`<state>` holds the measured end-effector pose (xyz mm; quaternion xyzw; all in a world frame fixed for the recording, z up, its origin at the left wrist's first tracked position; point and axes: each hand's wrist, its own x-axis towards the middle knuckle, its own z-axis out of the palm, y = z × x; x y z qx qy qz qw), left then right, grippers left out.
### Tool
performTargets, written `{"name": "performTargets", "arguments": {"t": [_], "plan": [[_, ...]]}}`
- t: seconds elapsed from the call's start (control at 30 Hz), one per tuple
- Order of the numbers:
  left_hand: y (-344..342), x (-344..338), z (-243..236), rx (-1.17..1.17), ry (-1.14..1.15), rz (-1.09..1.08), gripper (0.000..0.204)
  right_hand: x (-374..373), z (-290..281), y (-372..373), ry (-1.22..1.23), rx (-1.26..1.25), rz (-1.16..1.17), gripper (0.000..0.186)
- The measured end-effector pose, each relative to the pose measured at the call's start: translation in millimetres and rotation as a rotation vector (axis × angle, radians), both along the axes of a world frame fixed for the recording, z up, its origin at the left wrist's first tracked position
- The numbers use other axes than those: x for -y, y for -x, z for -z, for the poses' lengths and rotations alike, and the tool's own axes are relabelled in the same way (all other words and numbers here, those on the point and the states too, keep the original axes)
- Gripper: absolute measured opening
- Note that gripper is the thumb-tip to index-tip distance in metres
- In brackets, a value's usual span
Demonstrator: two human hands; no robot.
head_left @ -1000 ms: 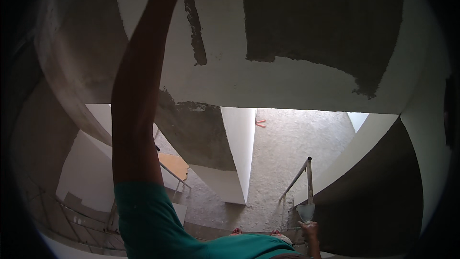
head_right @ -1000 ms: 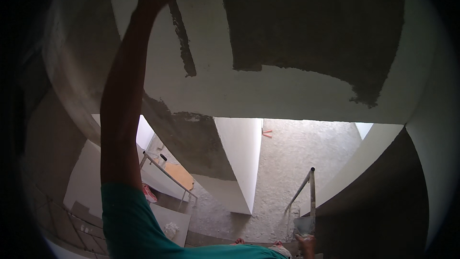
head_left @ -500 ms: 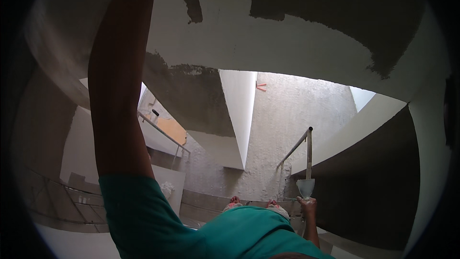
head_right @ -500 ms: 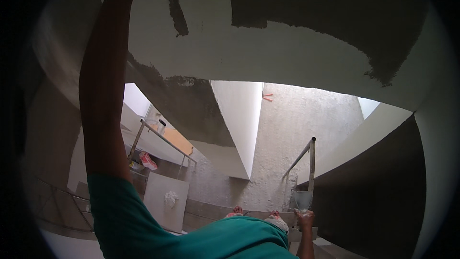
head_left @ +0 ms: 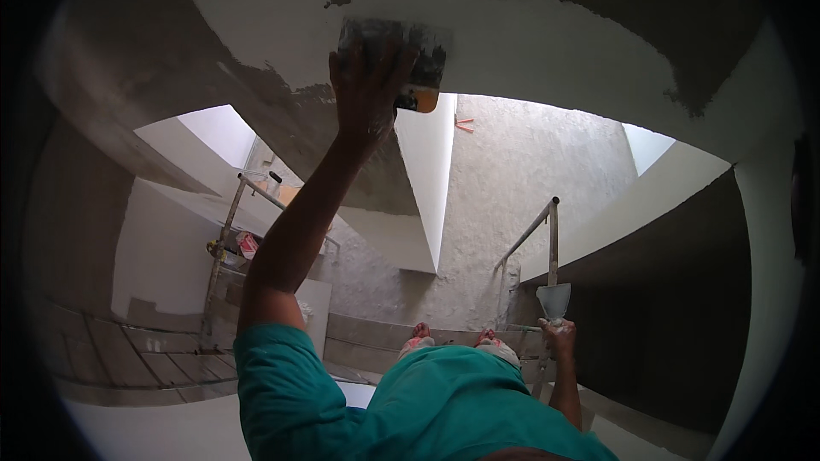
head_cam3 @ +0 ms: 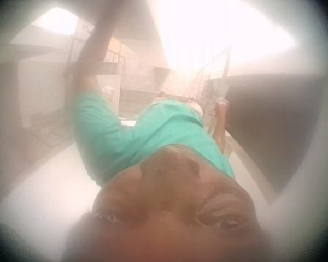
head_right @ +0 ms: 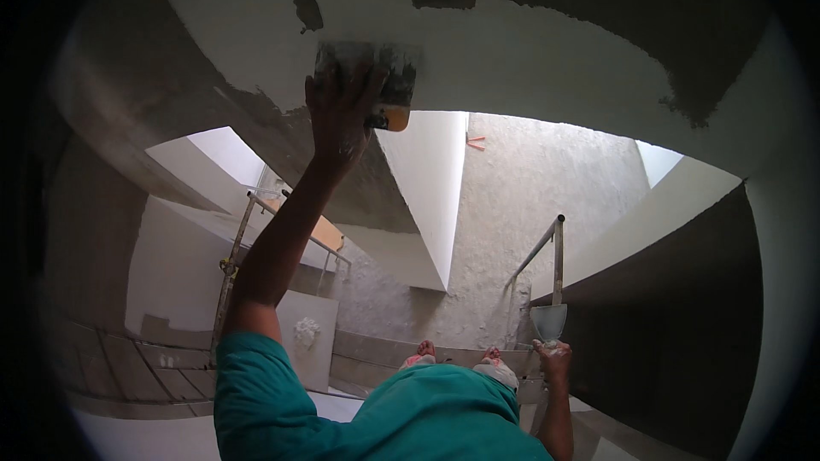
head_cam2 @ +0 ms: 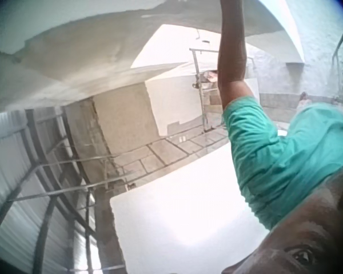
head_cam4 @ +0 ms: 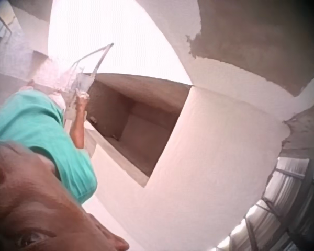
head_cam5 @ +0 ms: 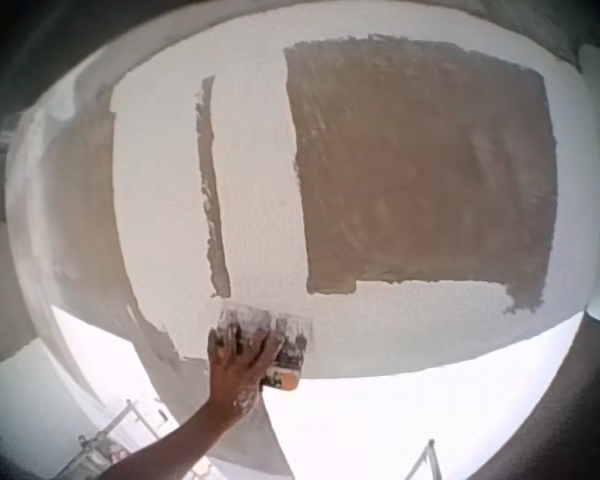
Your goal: The person applies plaster to a ceiling using a trowel and a hawk. They repeatedly scoop plaster from the hawk and spread it across the ceiling surface in smooth strokes.
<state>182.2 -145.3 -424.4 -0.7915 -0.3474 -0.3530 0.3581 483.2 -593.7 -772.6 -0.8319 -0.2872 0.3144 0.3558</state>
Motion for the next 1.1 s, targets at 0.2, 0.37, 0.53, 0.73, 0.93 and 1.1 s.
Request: {"name": "performTargets", "arguments": {"t": [0.2, 0.37, 0.53, 0.73, 0.93, 1.1], "plan": [[10, 84, 34, 0.714, 0.663, 0.430, 0.034, -56, -106, 29, -0.120, -0.240, -0.138, 0.029], [-2, 208, 97, 1.842, 1.384, 0.829, 0.062, -108, -159, 63, -0.531, -0.078, -0.435, 0.024], [1, 243, 121, 1.970, 1.512, 0.786, 0.054, -131, -211, 75, -0.293, 0.002, -0.607, 0.030], [16, 230, 104, 0.401, 1.204, 0.813, 0.048, -142, -227, 80, -0.293, 0.178, -0.645, 0.033], [43, 207, 140, 0.275, 0.985, 0.526, 0.061, -155, -227, 78, -0.181, -0.038, -0.740, 0.039], [71, 198, 167, 0.750, 1.212, 0.297, 0.046, -174, -208, 91, -0.463, -0.014, -0.673, 0.019]]}}
